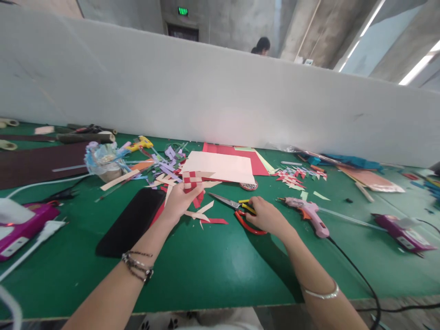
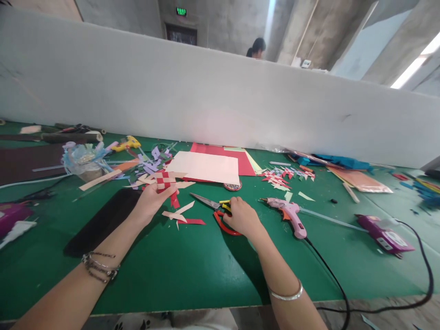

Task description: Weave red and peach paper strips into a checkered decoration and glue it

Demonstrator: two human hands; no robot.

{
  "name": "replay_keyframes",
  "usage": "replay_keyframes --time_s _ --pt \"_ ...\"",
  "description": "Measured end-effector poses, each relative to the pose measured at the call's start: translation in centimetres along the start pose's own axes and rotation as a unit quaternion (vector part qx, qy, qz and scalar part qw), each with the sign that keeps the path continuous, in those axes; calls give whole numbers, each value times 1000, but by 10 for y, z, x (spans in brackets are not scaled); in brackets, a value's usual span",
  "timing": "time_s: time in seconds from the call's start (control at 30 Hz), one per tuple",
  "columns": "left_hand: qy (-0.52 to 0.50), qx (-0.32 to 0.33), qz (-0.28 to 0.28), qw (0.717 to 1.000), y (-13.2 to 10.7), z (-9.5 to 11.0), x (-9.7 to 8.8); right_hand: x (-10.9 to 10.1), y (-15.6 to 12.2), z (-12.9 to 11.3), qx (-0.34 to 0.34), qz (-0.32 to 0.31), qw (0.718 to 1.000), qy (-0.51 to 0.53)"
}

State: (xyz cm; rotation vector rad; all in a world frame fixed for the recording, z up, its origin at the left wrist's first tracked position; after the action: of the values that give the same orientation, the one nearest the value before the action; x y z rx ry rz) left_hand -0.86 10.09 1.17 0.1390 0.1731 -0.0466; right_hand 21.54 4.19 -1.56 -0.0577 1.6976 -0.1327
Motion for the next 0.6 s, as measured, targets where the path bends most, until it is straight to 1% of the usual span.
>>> replay_keyframes --time_s 0.07,0.13,0.2,0.27,0.33,0.4,0.47,0.5,0.57,0.6 --pt "-33 -13 17 999 0 -4 -1 2 -3 -3 -20 -16 1000 -1" --pt "-64 -21 27 997 1 -7 -2 4 -3 -2 -12 -25 1000 -2" --pt "-87 -23 35 995 1 -7 -2 5 -1 1 2 -19 1000 7" --pt "-104 -22 43 993 0 -4 -3 5 2 1 -3 -4 1000 23" --pt "-121 -19 47 991 -1 -1 -4 1 6 -1 -17 29 998 54" --pt "-140 -16 47 989 -2 2 -4 -4 9 -2 -20 65 990 121" --pt "-148 -12 41 988 -2 4 -3 -5 9 -6 -28 74 970 231" --pt "-147 -9 32 989 -3 4 -2 -3 8 -11 -40 61 953 295" --pt "-142 -1 9 990 -4 6 3 3 4 -24 -73 9 907 414" --pt "-142 4 -1 990 -5 7 5 5 0 -32 -94 -14 886 453"
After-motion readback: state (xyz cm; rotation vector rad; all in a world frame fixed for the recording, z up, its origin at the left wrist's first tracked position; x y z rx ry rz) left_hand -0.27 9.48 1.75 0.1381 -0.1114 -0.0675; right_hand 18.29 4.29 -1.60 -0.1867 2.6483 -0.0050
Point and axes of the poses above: each hand's wrist, its own y-axis towards the middle knuckle, its own x-axis out of the palm, z = x × y, the point moved 9 cm from there along y, towards the middle knuckle, and after that the axes turned 4 degrees about x, right-handed, at the moved point
